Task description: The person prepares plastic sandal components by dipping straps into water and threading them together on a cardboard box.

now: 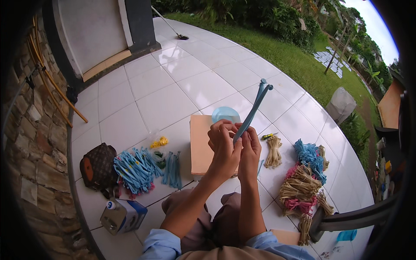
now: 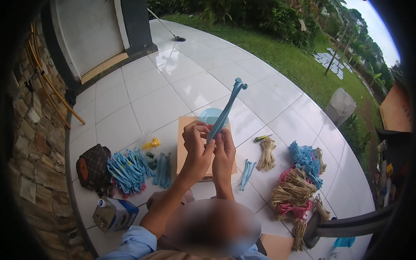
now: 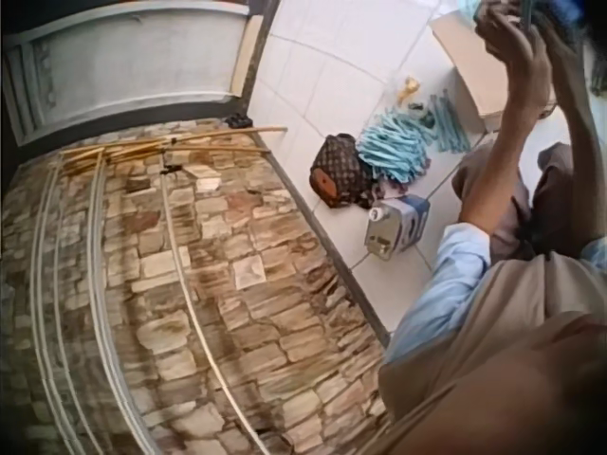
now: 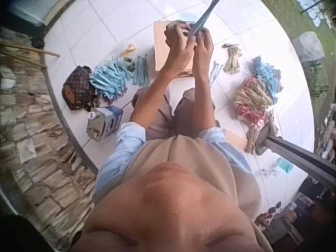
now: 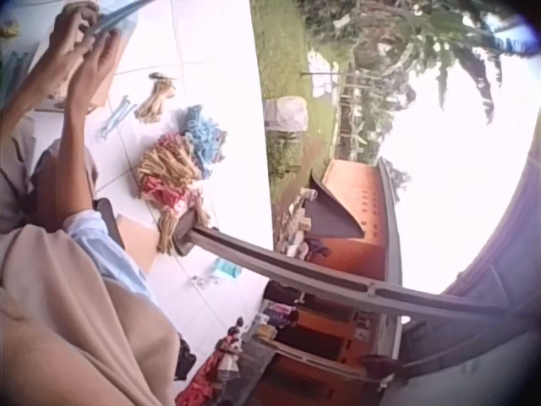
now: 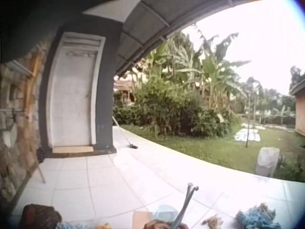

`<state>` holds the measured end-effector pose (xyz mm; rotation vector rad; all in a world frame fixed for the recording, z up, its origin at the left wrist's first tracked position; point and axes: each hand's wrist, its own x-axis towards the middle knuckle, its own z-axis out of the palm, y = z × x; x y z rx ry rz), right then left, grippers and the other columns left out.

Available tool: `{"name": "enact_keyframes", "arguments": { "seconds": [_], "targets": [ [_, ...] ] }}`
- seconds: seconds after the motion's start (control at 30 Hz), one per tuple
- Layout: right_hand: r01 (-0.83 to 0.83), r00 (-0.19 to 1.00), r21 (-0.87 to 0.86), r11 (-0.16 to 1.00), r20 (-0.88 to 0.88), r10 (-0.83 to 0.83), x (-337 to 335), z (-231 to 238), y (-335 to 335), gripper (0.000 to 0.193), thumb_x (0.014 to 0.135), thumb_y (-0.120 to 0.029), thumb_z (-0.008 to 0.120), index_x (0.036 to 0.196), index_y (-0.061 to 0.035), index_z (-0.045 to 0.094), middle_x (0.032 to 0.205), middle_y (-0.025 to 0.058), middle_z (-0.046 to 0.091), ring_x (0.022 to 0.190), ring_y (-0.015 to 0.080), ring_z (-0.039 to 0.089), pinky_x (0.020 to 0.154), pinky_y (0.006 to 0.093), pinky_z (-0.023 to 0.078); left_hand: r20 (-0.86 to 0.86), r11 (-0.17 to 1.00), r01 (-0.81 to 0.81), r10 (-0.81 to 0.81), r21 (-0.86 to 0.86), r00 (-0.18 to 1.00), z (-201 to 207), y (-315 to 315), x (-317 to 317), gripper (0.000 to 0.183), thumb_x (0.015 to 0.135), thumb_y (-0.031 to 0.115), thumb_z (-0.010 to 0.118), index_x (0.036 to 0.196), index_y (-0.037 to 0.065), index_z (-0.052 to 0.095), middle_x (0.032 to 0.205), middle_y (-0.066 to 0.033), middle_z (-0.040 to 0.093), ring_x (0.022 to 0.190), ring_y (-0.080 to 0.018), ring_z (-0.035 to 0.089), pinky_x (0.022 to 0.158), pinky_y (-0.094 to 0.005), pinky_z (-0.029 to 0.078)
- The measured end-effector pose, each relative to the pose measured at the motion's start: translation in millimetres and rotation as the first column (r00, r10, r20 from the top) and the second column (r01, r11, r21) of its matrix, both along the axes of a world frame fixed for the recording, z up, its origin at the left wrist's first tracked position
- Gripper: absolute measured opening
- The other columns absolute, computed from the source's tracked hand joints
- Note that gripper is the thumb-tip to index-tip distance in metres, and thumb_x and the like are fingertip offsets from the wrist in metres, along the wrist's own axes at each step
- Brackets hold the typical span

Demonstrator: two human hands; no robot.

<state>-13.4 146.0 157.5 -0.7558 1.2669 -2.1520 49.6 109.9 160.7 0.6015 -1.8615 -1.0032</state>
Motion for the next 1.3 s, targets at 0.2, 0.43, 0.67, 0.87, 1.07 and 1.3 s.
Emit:
{"name": "enact_keyframes", "arguments": {
  "seconds": [0.2,0.43,0.67,0.87,1.07,1.3],
  "targets": [
    [-0.049,0.979,0.013,0.999,-0.199,0.050,-52.7,34.0,33.4,0.031,0.097,-0.017,0.040,0.120,0.0002,0.050,0.062,-0.0034,0.043,0.053,0.0026,0.036,0.047,0.0168,0.025,-0.491,0.972,0.043,0.078,0.229,0.867,3.4,-16.4,47.3,0.041,0.083,0.015,0.053,0.119,0.009,0.034,0.121,-0.0102,0.035,0.119,-0.0216,0.032,0.102,-0.0408,0.026],
    [-0.196,0.908,0.257,0.946,-0.316,0.274,-81.3,82.8,48.0,0.044,0.092,-0.020,0.053,0.132,-0.0076,0.039,0.064,-0.0016,0.047,0.053,0.0040,0.038,0.046,0.0172,0.026,-0.408,0.941,-0.104,-0.038,-0.323,0.912,65.7,-79.6,53.3,0.033,0.085,0.014,0.055,0.113,0.003,0.043,0.114,-0.0116,0.045,0.113,-0.0240,0.042,0.102,-0.0385,0.030],
    [-0.396,0.857,0.314,0.863,-0.211,0.470,-106.8,45.0,40.9,0.050,0.089,-0.025,0.058,0.132,-0.0076,0.038,0.062,-0.0029,0.046,0.054,0.0045,0.041,0.046,0.0172,0.027,-0.178,0.862,0.507,-0.494,0.032,0.851,70.2,-103.8,21.8,0.042,0.086,0.020,0.061,0.122,0.002,0.045,0.118,-0.0118,0.054,0.104,-0.0206,0.056,0.092,-0.0358,0.048],
    [-0.454,0.849,0.378,0.807,-0.093,0.521,-132.1,-5.2,45.6,0.056,0.086,-0.031,0.063,0.131,-0.0069,0.038,0.063,-0.0012,0.050,0.055,0.0040,0.043,0.046,0.0169,0.026,-0.170,0.836,0.527,-0.503,0.155,0.847,10.8,-114.9,-0.7,0.047,0.075,0.004,0.070,0.118,0.006,0.051,0.111,-0.0069,0.057,0.101,-0.0147,0.058,0.086,-0.0308,0.052],
    [-0.425,0.703,0.596,0.682,-0.258,0.663,-161.3,-4.1,37.1,0.058,0.077,-0.017,0.073,0.126,-0.0040,0.044,0.070,0.0019,0.058,0.059,0.0028,0.050,0.048,0.0165,0.033,-0.085,0.791,0.570,-0.567,0.223,0.820,-16.0,-120.4,-15.1,0.043,0.070,0.003,0.074,0.109,0.004,0.057,0.097,-0.0063,0.063,0.094,-0.0123,0.061,0.083,-0.0285,0.053],
    [-0.461,0.646,0.647,0.607,-0.223,0.730,-181.7,3.0,29.2,0.056,0.076,-0.012,0.073,0.124,-0.0031,0.047,0.068,0.0010,0.059,0.058,0.0034,0.051,0.049,0.0182,0.036,-0.129,0.724,0.599,-0.595,0.343,0.793,0.1,-118.2,-14.1,0.042,0.067,0.001,0.076,0.105,0.004,0.060,0.094,-0.0045,0.064,0.090,-0.0122,0.062,0.083,-0.0272,0.052]
  ]
}}
